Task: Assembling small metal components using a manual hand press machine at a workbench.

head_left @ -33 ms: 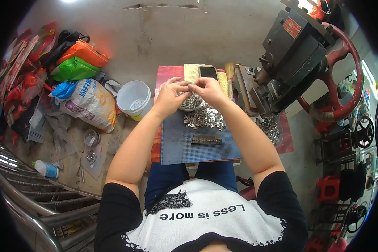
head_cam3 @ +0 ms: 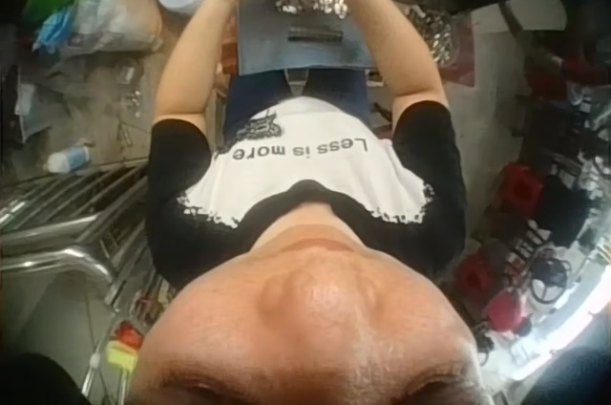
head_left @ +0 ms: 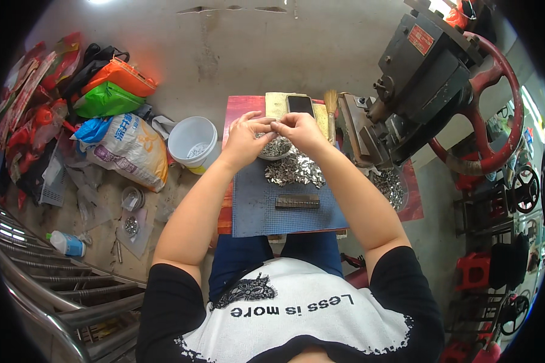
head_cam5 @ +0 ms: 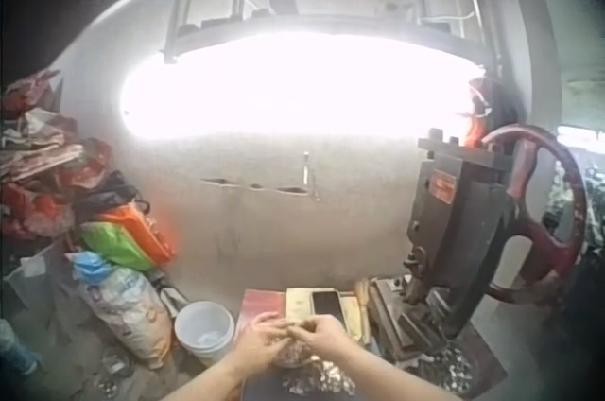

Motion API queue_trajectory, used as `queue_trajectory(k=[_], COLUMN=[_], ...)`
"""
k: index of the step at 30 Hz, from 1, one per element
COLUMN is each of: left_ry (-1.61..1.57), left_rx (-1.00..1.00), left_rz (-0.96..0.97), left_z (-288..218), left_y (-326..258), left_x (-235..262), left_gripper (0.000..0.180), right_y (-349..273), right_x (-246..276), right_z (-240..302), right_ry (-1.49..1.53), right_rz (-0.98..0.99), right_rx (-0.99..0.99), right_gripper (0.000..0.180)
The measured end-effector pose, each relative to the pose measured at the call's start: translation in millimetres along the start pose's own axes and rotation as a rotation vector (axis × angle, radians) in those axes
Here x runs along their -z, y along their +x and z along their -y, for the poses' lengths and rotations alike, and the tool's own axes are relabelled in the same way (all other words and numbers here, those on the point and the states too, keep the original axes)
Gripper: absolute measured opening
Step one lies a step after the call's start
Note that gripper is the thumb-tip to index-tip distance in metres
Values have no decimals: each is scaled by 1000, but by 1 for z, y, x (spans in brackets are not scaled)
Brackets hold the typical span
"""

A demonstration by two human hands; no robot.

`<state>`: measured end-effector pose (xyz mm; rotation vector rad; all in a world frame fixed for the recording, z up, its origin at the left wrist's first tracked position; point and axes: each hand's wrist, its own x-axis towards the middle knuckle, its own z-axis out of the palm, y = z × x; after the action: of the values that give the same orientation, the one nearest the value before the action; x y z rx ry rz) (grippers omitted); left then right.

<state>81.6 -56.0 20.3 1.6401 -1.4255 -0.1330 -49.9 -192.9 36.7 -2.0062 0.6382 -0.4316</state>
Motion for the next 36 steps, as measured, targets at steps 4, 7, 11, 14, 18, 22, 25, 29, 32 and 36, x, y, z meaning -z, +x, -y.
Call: queue_trajectory(k=[4,7,11,14,18,22,25,29,32,36], left_ry=[83,222,425,490,478,455,465,433,423,376], left_rx=[64,24,-57,-84,-48,33,-9,-50,-71,-90], left_rz=[-33,-70,-84,-79,-70,-99,-142,-177,-196,-216], left_z=[-1,-11,-17,-17,-24,-15,-13,-19,-21,-19], left_y=[-1,-3,-3,-3,-2,0,-1,-3,-6,-12], left_x=[0,-2,-3,-5,-1,3,2,4,4,-3], left_gripper=[17,16,16,18,22,24,21,17,16,16], right_y=[-3,-8,-8,-5,0,-5,-4,-2,1,-2], right_x=[-6,-5,-4,-3,0,1,8,10,8,7], right_z=[4,7,7,7,7,13,13,11,9,13], right_ry=[173,136,260,282,220,266,233,310,311,251], right_rz=[-53,-38,-53,-29,-11,80,130,143,109,123], right_rx=[26,-23,-93,-143,-156,-113,-149,-194,-240,-234], right_gripper=[31,29,29,27,23,20,20,20,18,18])
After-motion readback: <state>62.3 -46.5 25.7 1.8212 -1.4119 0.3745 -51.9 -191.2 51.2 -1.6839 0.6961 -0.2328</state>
